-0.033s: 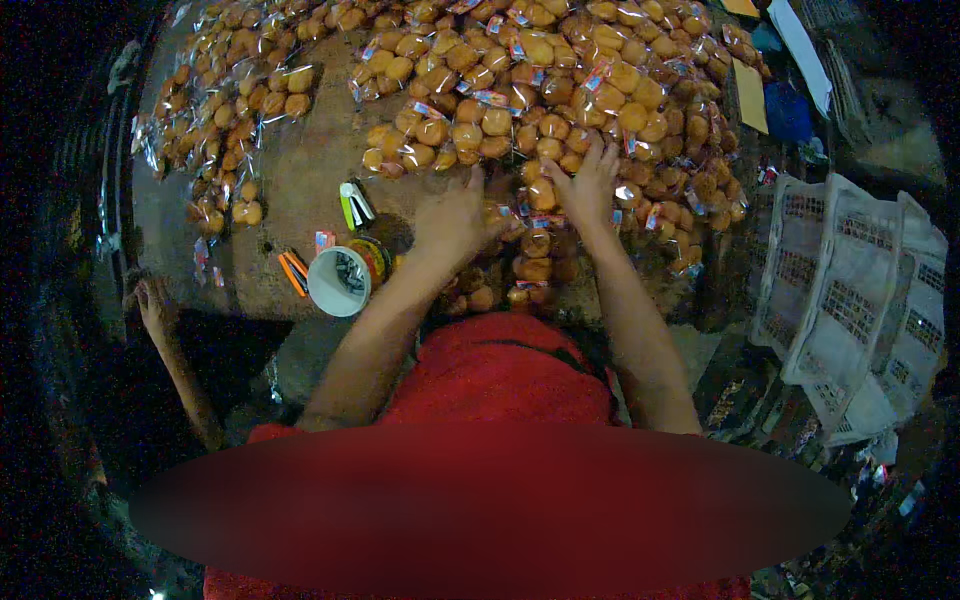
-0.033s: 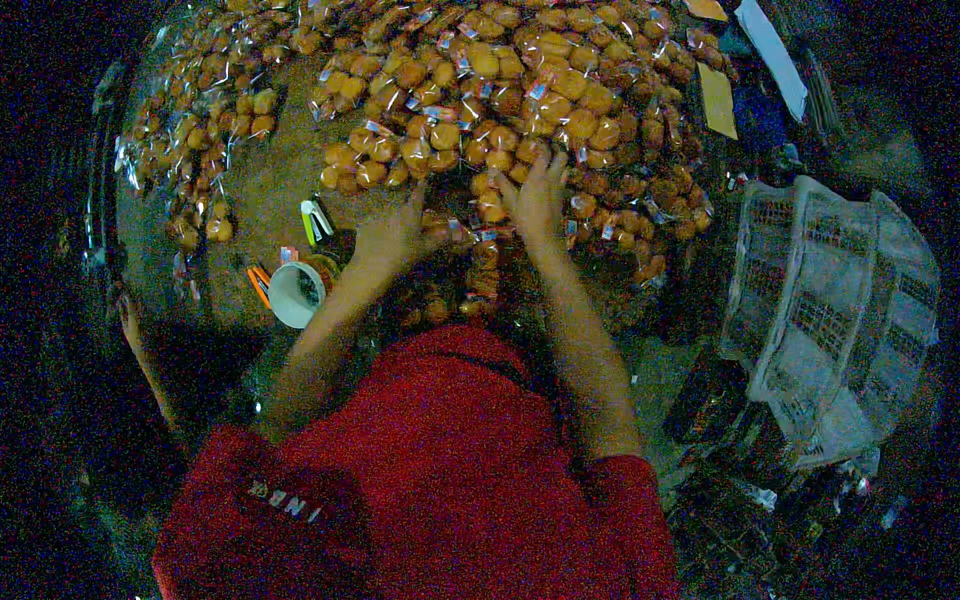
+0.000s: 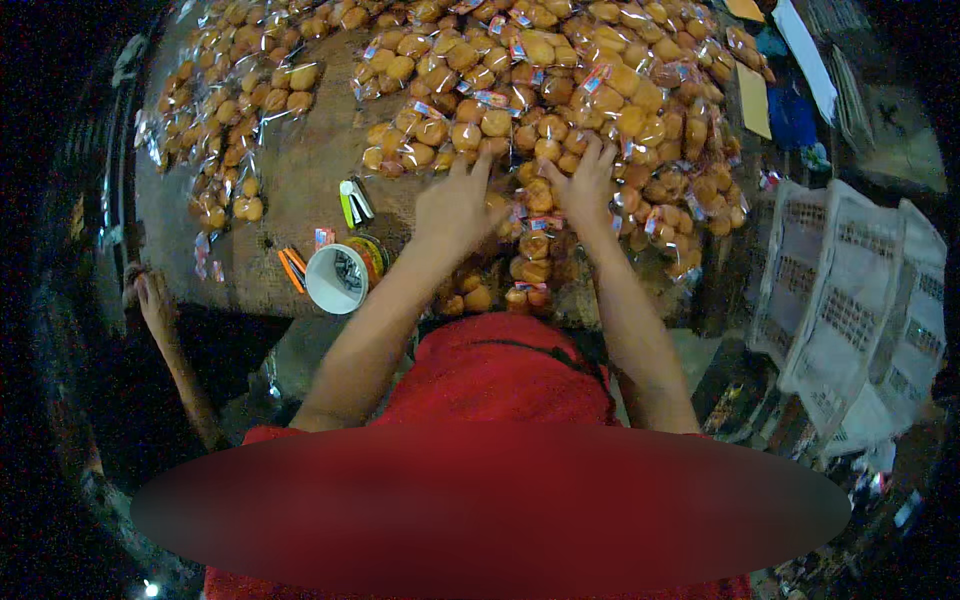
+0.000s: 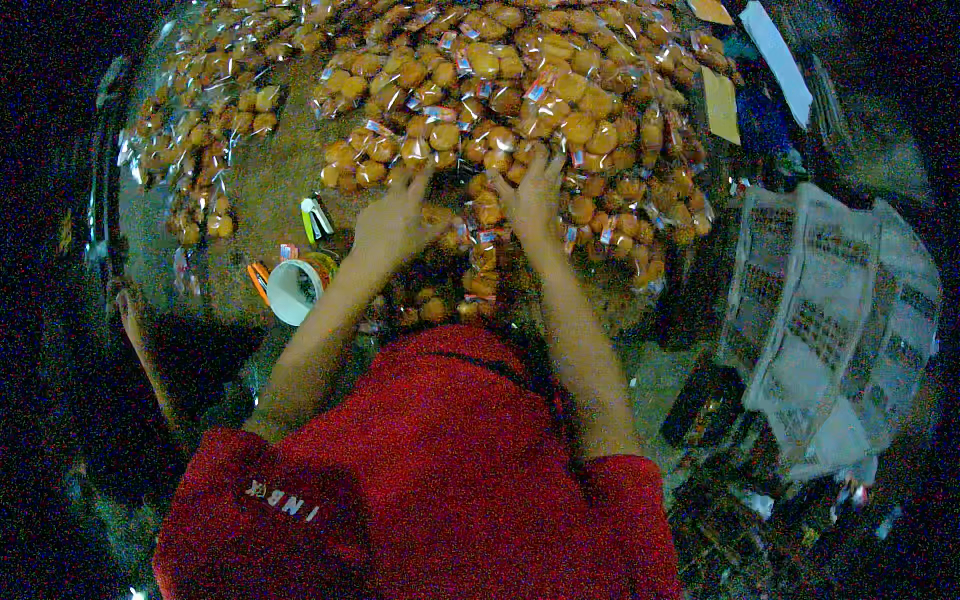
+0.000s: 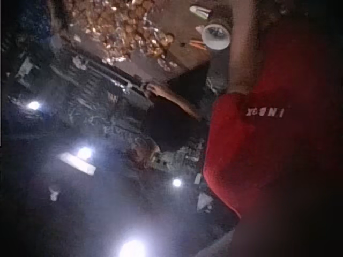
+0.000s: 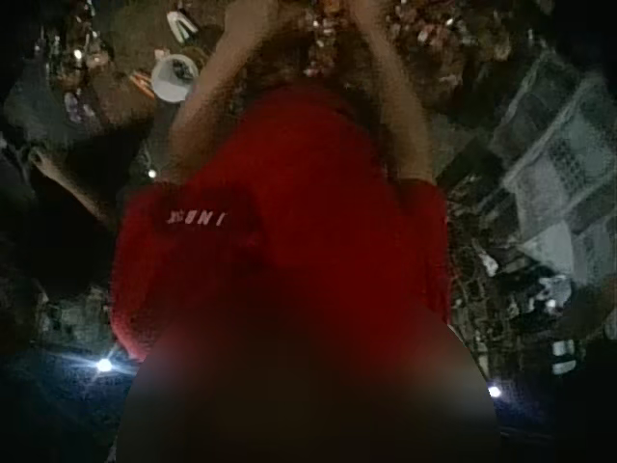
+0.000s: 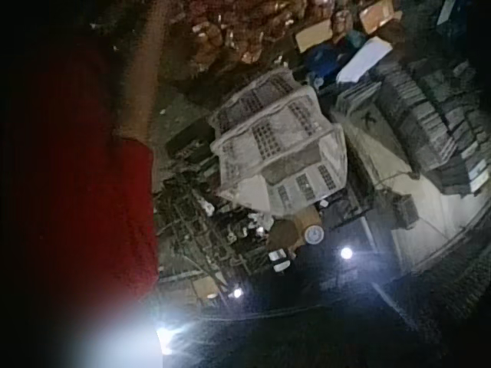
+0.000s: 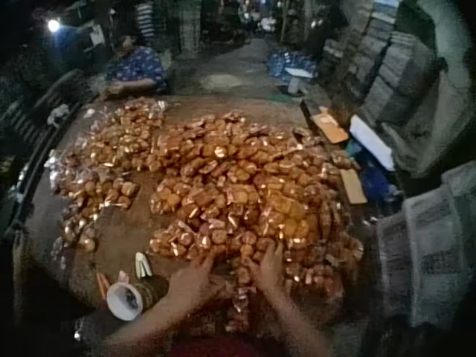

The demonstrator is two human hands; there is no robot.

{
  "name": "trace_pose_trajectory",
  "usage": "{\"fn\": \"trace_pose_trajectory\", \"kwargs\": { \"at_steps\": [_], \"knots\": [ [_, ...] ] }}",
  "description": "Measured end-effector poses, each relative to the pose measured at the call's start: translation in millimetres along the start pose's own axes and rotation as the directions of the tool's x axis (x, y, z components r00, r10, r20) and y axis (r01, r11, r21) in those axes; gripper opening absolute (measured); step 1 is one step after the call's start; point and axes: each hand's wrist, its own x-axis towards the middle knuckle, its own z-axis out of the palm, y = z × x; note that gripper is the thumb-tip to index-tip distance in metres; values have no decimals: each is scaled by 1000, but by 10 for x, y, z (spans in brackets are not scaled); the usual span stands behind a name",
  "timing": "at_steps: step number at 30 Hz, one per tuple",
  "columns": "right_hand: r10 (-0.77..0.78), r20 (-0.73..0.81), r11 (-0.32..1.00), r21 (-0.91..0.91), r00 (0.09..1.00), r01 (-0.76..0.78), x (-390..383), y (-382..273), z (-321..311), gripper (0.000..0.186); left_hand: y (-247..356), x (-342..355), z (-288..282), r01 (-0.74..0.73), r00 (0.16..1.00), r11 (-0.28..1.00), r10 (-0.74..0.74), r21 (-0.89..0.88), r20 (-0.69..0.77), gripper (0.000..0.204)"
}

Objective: The person sorts individually wrapped baked goods from a large pile on a table into a white plastic crate. They repeatedly gather handfuls of the packaged items and place them into the crate.

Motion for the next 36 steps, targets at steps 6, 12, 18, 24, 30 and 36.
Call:
{"fn": "trace_pose_trajectory", "kwargs": {
  "at_steps": [6,12,18,24,30,36],
  "knots": [
    [-226,134,973,74,965,218,199,472,-181,52,32,779,35,-103,872,885,300,453,-388,93],
    [-367,-9,927,-86,930,365,474,397,-253,60,-79,1057,51,-45,895,991,94,123,-435,98],
    [-320,56,947,42,946,318,-215,502,-230,65,-128,288,37,-218,781,955,49,-199,-623,80],
    [-214,214,960,228,953,164,-657,383,-244,56,-680,-1516,748,2,960,996,24,92,-280,81],
    [-501,87,866,48,861,498,-834,236,-402,53,-983,-1616,1026,-48,998,962,57,270,-26,94],
    [-523,624,654,-143,581,743,-1373,33,-215,48,-1125,-1408,1099,244,967,969,-245,-22,-69,91]
  ]
}}
